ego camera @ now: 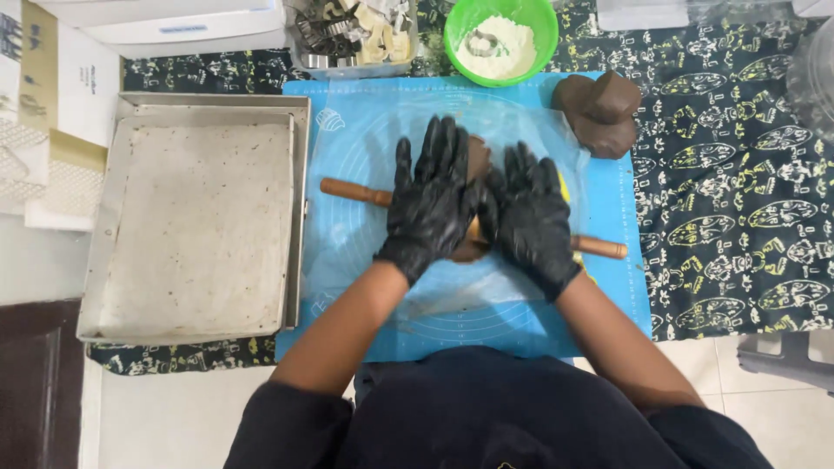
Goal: Flattening and rolling out brown dough on a silicone mat using a rolling pin
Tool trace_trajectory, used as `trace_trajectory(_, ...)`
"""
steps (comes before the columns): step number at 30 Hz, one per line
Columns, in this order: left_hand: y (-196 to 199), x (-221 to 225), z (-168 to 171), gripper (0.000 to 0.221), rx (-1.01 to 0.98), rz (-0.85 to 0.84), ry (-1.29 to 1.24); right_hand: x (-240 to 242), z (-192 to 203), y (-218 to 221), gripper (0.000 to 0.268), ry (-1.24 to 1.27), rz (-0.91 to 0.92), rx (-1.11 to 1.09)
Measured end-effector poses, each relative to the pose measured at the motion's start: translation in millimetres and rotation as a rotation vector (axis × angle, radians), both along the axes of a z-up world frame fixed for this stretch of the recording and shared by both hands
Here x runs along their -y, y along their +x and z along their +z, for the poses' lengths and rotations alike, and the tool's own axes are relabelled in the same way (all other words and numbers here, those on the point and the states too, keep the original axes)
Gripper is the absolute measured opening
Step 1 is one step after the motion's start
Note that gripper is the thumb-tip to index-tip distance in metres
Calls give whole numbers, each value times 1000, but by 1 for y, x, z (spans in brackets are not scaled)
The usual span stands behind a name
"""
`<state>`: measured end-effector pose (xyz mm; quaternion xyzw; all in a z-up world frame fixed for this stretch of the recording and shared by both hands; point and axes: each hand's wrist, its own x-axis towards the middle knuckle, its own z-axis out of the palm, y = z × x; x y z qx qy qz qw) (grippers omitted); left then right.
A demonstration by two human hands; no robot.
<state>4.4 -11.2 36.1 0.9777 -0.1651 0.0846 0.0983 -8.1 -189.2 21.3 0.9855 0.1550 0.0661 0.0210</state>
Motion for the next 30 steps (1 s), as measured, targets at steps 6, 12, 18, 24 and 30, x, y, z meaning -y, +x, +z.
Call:
trace_trajectory(6,-72,-15,-6,67,219,10,86,-10,2,-59,50,200,299,436)
trace_trajectory(12,-110,-39,-5,65,151,-72,-110,-5,3,-89,67,198,217,72)
trace_trajectory(18,-91,-56,24,57,554,-275,-439,16,9,-59,75,243,292,92)
trace_trajectory(24,-62,-28,14,62,337,-30,-301,0,-8,-22,71,278,41,408)
trace_trajectory(30,-21,-7,-19,65,313,-10,-210,22,-26,2,57,216,44,391)
